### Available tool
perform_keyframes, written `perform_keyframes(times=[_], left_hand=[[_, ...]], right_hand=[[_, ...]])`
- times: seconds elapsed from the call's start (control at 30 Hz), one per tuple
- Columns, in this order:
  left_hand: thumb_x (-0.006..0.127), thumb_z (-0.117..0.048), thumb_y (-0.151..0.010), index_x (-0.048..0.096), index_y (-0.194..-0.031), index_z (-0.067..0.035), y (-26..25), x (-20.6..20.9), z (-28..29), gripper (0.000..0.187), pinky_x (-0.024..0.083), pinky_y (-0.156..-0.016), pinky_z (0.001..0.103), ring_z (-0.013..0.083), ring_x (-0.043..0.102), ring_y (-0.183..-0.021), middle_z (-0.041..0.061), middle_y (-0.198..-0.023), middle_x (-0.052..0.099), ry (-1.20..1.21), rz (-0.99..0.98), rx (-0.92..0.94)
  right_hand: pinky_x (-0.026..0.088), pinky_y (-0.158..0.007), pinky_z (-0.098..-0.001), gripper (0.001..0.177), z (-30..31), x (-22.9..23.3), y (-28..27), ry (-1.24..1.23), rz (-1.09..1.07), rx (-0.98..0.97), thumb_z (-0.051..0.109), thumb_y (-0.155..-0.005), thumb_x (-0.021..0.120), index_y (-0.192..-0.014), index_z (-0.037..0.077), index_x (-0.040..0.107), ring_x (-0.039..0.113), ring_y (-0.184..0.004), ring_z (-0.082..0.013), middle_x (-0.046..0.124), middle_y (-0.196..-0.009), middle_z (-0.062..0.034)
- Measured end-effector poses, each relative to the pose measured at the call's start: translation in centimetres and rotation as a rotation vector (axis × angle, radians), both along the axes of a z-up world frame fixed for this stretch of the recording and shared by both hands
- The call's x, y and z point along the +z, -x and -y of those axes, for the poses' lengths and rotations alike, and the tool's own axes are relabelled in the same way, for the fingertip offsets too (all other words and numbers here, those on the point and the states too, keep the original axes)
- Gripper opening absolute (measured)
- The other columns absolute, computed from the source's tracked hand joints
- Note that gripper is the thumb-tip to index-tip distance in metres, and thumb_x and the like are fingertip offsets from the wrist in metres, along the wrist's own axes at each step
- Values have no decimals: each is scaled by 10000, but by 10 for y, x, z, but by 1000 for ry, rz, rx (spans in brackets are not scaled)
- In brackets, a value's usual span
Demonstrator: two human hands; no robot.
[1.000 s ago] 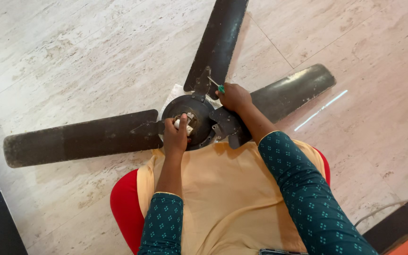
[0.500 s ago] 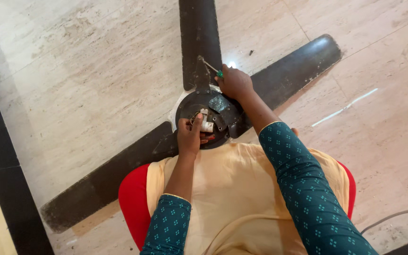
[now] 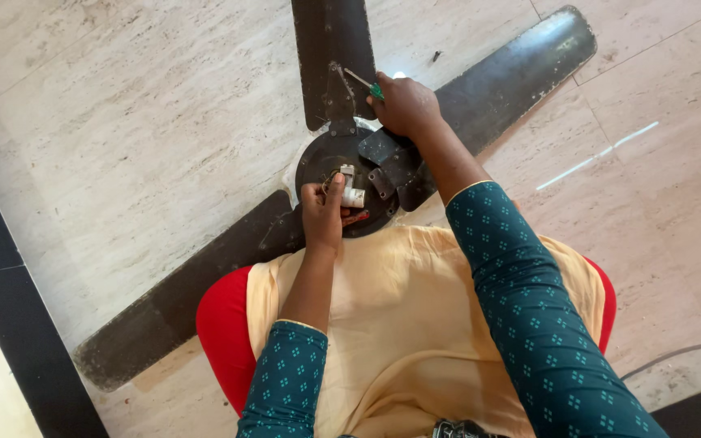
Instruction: The person sits on the floor and uses a screwdriver to attach fan blades to the motor housing. They align each blade and tighten the screws to secure it in place.
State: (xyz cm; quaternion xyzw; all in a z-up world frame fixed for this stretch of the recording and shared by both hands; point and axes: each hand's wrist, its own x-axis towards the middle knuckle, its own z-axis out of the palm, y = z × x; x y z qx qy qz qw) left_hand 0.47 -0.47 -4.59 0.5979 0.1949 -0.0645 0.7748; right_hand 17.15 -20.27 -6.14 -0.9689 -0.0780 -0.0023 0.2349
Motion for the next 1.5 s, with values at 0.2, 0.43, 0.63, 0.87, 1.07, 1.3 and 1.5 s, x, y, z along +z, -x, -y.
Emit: perform_keyframes(times=[0.2,0.43,0.63,0.87,1.07,1.3,1.5], left_hand=[[716,-467,-905,442,-1044,-42,1,-5,-3,524,665,-576,357,178,743,-726,134,-940,655,-55,15,-23],[750,-434,-908,503,-1126,-25,1,-26,-7,526,578,-593,290,132,623,-717,101,-972,644,-222,17,-81],[776,-462,-848,520,-1274,1,15,11,-16,679,575,-846,386,268,698,-972,162,-1132,690,-685,165,-277],[675,-584,-865,509,-1468,-90,51,96,-88,798,469,-1075,444,327,572,-1305,162,-1439,576,-1102,236,-527],[619,-526,-954,627,-1387,-146,110,137,-211,576,443,-1061,492,323,509,-1340,93,-1396,632,-1428,116,-237],[673,-221,-976,643,-1297,-76,138,75,-136,353,453,-1107,386,232,628,-1267,96,-1295,697,-722,433,-209],[612,-224,-959,416,-1520,-44,119,-40,-13,620,270,-1164,372,246,420,-1459,144,-1534,467,469,-41,248]], right_hand=[[581,-699,-487,400,35,30,20,89,-74,-104,456,-1059,602,-1206,91,673,734,-833,-347,749,-933,-176],[579,-692,-486,462,95,114,78,350,-189,-252,496,-1086,486,-1227,84,642,728,-860,-342,737,-973,-190],[561,-706,-533,456,126,187,162,535,-234,-277,498,-1075,503,-1159,79,662,723,-890,-407,745,-971,-208],[561,-757,-534,415,107,192,240,322,-169,-282,497,-1032,531,-1128,112,651,712,-897,-418,743,-952,-199],[545,-797,-532,433,86,162,246,139,-229,-297,508,-997,549,-1142,115,657,694,-948,-422,743,-966,-191],[529,-792,-550,451,96,133,244,38,-133,-265,508,-992,548,-1174,108,647,673,-967,-449,733,-978,-218],[533,-810,-538,452,105,114,239,128,-271,-313,534,-977,559,-1130,121,663,680,-978,-433,732,-1001,-203]])
